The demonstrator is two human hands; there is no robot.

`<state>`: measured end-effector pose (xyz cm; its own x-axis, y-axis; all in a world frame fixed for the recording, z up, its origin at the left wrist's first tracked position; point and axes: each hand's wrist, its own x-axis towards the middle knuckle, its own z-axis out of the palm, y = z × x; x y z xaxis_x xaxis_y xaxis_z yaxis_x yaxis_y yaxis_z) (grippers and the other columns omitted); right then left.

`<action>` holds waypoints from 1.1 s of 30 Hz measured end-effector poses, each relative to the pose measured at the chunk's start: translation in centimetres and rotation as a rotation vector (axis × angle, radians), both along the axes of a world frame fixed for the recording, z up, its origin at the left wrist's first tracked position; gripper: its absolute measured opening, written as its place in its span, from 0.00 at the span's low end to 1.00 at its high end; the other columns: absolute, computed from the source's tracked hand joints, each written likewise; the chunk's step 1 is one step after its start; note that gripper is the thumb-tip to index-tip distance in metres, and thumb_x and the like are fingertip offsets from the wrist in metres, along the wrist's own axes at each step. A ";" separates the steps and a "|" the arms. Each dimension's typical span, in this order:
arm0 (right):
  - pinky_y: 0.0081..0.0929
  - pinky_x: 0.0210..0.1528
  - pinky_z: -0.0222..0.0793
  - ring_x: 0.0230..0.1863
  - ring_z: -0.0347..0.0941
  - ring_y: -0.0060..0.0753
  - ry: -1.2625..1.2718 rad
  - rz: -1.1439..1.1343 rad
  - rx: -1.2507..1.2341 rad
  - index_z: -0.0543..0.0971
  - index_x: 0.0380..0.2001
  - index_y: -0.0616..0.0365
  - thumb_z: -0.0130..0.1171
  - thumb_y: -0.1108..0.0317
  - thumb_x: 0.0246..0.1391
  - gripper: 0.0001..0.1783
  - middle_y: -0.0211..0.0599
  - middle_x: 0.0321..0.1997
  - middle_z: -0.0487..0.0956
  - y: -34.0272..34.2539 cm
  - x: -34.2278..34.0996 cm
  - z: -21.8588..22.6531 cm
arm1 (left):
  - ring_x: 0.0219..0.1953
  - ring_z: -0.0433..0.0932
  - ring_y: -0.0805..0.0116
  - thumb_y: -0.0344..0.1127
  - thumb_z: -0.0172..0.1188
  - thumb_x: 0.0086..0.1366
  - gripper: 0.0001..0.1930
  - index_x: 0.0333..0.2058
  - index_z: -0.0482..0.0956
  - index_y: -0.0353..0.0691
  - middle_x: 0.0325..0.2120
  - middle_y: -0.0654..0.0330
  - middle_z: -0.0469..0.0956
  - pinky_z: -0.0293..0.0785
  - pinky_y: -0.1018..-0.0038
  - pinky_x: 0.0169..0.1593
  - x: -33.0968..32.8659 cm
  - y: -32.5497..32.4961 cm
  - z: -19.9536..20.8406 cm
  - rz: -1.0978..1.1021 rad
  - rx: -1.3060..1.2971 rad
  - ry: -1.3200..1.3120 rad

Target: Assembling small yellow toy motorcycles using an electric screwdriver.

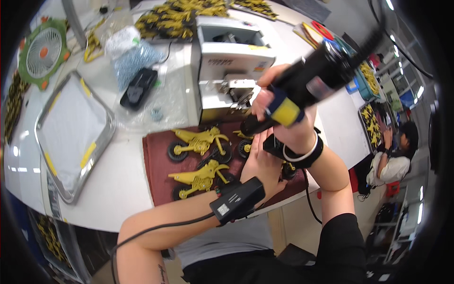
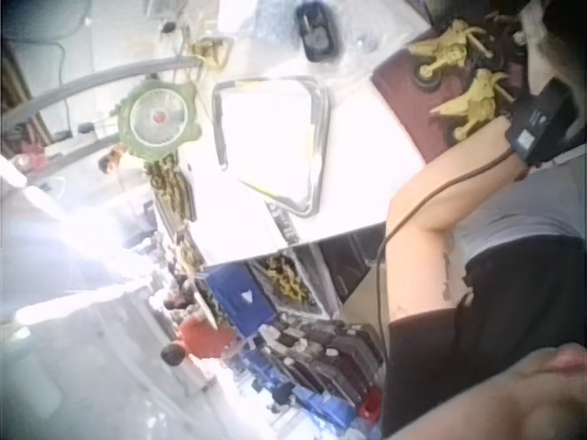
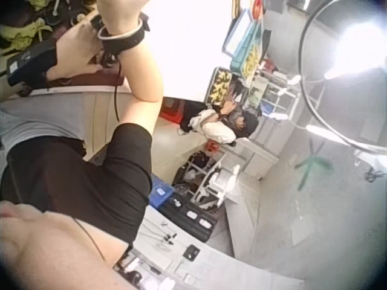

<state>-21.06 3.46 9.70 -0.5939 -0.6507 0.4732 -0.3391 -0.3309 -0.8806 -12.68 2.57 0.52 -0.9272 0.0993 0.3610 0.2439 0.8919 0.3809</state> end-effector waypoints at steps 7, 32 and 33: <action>0.28 0.30 0.65 0.20 0.64 0.27 -0.096 0.020 -0.593 0.60 0.52 0.66 0.60 0.61 0.48 0.33 0.32 0.18 0.67 7.9 -0.7 0.1 | 0.55 0.56 0.35 0.54 0.61 0.46 0.42 0.50 0.62 0.21 0.51 0.31 0.57 0.49 0.50 0.59 0.1 0.3 0.8 -0.002 0.035 -0.007; 0.30 0.29 0.62 0.17 0.62 0.25 -0.989 -0.472 -0.962 0.68 0.33 0.52 0.51 0.65 0.49 0.08 0.27 0.15 0.65 20.5 0.5 -10.3 | 0.45 0.63 0.54 0.42 0.69 0.30 0.20 0.25 0.76 0.42 0.40 0.52 0.63 0.59 0.61 0.46 -1.1 -2.2 5.1 -0.069 -0.038 -0.193; 0.30 0.28 0.62 0.17 0.61 0.25 -0.983 -0.500 -0.949 0.68 0.33 0.52 0.51 0.64 0.50 0.08 0.26 0.14 0.64 20.4 0.3 -10.3 | 0.44 0.63 0.53 0.41 0.68 0.30 0.19 0.25 0.76 0.42 0.40 0.52 0.62 0.59 0.61 0.46 -0.9 -2.2 5.6 -0.082 -0.072 -0.138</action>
<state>-20.72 23.86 -0.57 -0.9915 0.0374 -0.1245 0.0075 -0.9398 -0.3418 -13.56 0.41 6.13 -0.9553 0.1976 0.2199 0.2666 0.8974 0.3517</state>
